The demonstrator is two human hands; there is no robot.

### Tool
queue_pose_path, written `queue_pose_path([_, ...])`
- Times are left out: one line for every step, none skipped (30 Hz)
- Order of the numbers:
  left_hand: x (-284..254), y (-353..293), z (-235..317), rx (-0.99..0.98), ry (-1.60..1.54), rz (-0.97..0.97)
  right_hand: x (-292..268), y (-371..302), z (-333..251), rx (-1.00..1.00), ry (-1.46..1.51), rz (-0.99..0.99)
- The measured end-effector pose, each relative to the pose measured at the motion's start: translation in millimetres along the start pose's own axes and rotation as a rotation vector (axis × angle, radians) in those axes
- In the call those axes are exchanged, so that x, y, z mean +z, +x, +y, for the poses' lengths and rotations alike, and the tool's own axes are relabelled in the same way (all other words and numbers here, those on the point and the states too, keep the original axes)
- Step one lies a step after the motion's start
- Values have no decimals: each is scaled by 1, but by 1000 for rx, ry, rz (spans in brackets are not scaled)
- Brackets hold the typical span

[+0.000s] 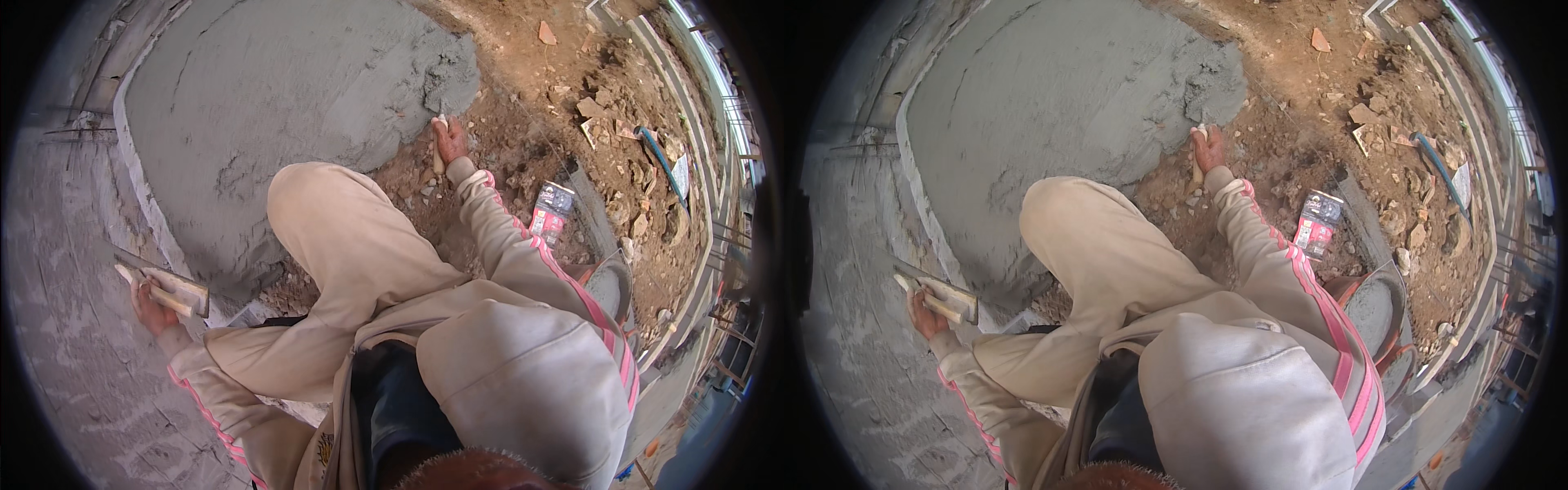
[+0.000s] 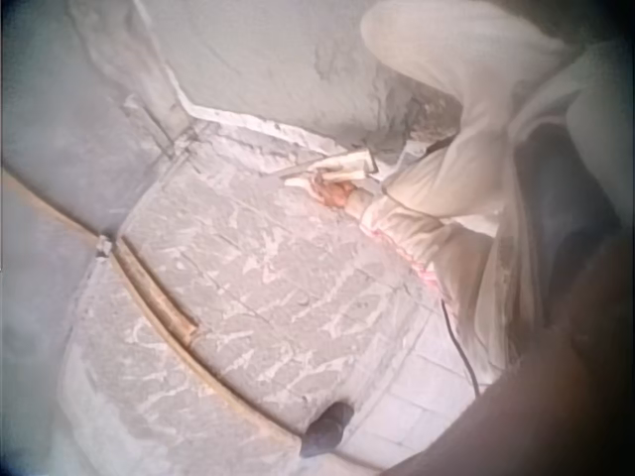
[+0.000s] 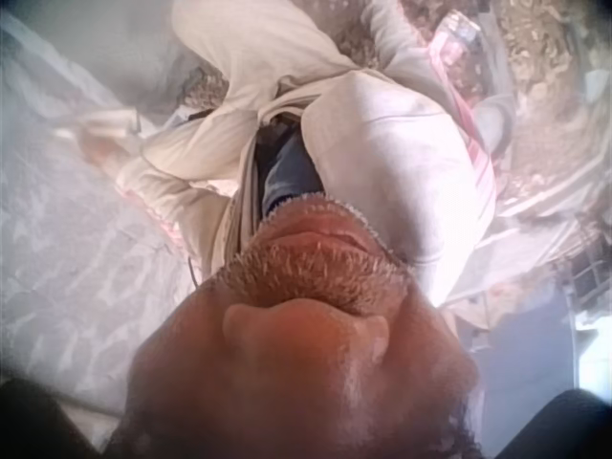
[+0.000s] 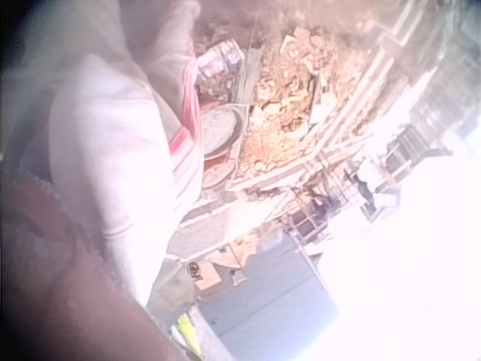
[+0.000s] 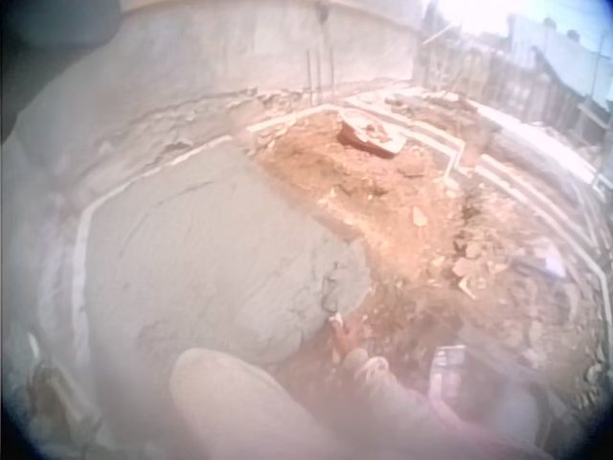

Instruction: The person uses a trowel and a float to smooth and level a patch of wet concrete on the floor. They repeatedly scrape and spread the material to create a flat surface.

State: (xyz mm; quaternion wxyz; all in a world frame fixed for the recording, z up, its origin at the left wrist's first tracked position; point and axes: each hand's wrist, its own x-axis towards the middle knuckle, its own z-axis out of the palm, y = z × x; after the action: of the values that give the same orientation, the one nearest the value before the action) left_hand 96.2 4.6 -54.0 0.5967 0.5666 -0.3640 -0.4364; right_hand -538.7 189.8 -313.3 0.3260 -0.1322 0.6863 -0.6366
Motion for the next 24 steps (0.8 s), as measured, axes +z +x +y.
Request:
queue_pose_path([-3, 2, 1, 2, -4, -6, 7, -8, 0, 24, 36, -22])
queue_pose_path([-4, 5, -1, 4, -14, -13, 14, -14, 0, 42, 70, -42])
queue_pose_path([-4, 7, -3, 2, -22, -26, 18, -20, -1, 56, 73, -99])
queue_pose_path([-3, 9, -6, 0, -29, -38, 21, -26, -3, 91, 114, -102])
queue_pose_path([-4, 9, -6, -2, -32, -47, 26, -36, -10, 130, 155, -109])
queue_pose_path([-2, 8, -6, 1, -32, -34, 29, -44, -19, 166, 195, -117])
queue_pose_path([-1, 7, -7, 3, -31, -19, 30, -52, -27, 184, 185, -150])
queue_pose_path([-2, 5, -6, 7, -31, -2, 30, -57, -30, 205, 177, -174])
queue_pose_path([-8, 8, -7, 11, -53, -19, 30, -61, -32, 227, 167, -201])
queue_pose_path([-13, 8, -8, 12, -41, -1, 31, -65, -32, 249, 155, -231])
queue_pose_path([-14, 9, -12, 5, -37, 19, 29, -69, -32, 247, 145, -249])
queue_pose_path([-19, 8, -12, 6, -31, 56, 28, -73, -29, 235, 131, -258])
queue_pose_path([-11, 2, -12, 3, -44, 57, 26, -75, -26, 226, 117, -279])
queue_pose_path([1, -1, -9, 9, -49, 65, 26, -80, -22, 222, 108, -310])
queue_pose_path([-2, 4, -10, 28, -37, 35, 28, -85, -19, 208, 93, -310])
queue_pose_path([3, 3, -6, 37, -55, 35, 31, -90, -16, 191, 81, -307])
queue_pose_path([4, 1, -4, 55, -77, 62, 39, -101, -19, 171, 28, -326])
queue_pose_path([4, -3, -3, 74, -103, 84, 45, -112, -28, 144, -25, -341])
queue_pose_path([9, -7, -1, 83, -94, 84, 48, -108, -22, 106, -70, -343])
queue_pose_path([10, -10, 2, 94, -85, 81, 53, -104, -15, 70, -115, -348])
queue_pose_path([11, -9, 0, 91, -103, 74, 61, -98, -6, 25, -154, -339])
queue_pose_path([12, -8, 0, 89, -120, 63, 61, -95, 2, -73, -281, -333])
queue_pose_path([5, -9, 1, 90, -128, 57, 73, -106, -10, -163, -407, -330])
queue_pose_path([7, -9, 3, 106, -125, 72, 87, -101, -27, -100, -295, -420])
